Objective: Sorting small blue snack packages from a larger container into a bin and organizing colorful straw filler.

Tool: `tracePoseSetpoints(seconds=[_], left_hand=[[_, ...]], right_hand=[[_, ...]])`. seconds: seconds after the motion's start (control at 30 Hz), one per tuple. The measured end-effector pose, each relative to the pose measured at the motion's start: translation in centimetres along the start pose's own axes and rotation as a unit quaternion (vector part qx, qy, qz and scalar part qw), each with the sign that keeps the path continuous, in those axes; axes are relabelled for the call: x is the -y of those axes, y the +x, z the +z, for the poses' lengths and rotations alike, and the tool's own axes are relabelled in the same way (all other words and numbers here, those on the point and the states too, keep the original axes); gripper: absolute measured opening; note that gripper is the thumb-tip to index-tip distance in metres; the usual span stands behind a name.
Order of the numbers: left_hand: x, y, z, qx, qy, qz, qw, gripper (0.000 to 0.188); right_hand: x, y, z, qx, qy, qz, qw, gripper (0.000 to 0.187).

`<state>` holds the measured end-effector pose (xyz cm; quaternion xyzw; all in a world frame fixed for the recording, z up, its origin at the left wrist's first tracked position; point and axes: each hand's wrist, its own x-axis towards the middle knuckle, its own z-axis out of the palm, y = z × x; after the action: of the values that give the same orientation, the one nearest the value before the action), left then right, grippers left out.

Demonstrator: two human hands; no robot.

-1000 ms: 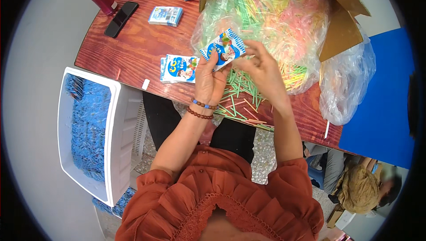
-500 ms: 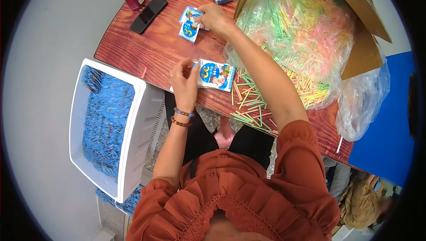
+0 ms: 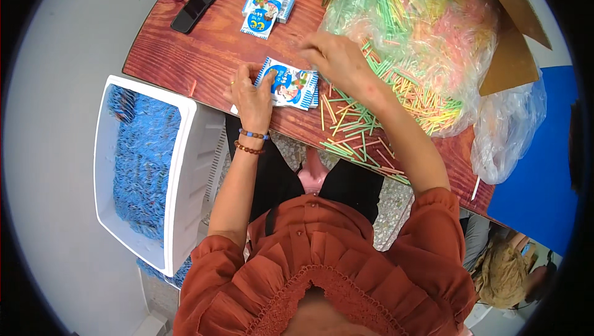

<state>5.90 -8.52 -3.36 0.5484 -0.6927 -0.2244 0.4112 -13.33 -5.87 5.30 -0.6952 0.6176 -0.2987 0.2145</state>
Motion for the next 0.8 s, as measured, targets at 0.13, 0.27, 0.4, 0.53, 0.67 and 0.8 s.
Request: tracePoseSetpoints(seconds=[0.13,0.27,0.4,0.53,0.67,0.8], left_hand=[[-0.4,0.2,0.1,-0.05,0.051,0.052,0.996,0.024],[-1.3,-0.1,0.0,-0.06,0.027,0.032,0.997,0.021],[-1.2,-0.3,0.3,-0.107,-0.111,0.037,0.987,0.024],[-0.7,0.9,-0.3,-0.031,-0.275,-0.007,0.961,0.02],[0.9,1.5,-0.4,-0.005,-0.211,-0.02,0.977,0.014],[0.0,1.9,-1.4,-0.114,-0.048,0.202,0.972,0.011]], right_hand=[[-1.4,-2.8,1.6,-0.023,-0.107,-0.003,0.994,0.029],[-2.6,-2.6,3.0,-0.047,-0.109,-0.015,0.993,0.029],[-2.6,-2.1,3.4,-0.1,-0.093,-0.033,0.99,0.021],[-1.7,-2.4,2.4,-0.096,-0.073,-0.051,0.991,0.017],[-2.6,-2.1,2.9,-0.13,-0.098,-0.067,0.984,0.019],[-2.1,-2.5,2.2,-0.139,-0.01,-0.047,0.989,0.031]])
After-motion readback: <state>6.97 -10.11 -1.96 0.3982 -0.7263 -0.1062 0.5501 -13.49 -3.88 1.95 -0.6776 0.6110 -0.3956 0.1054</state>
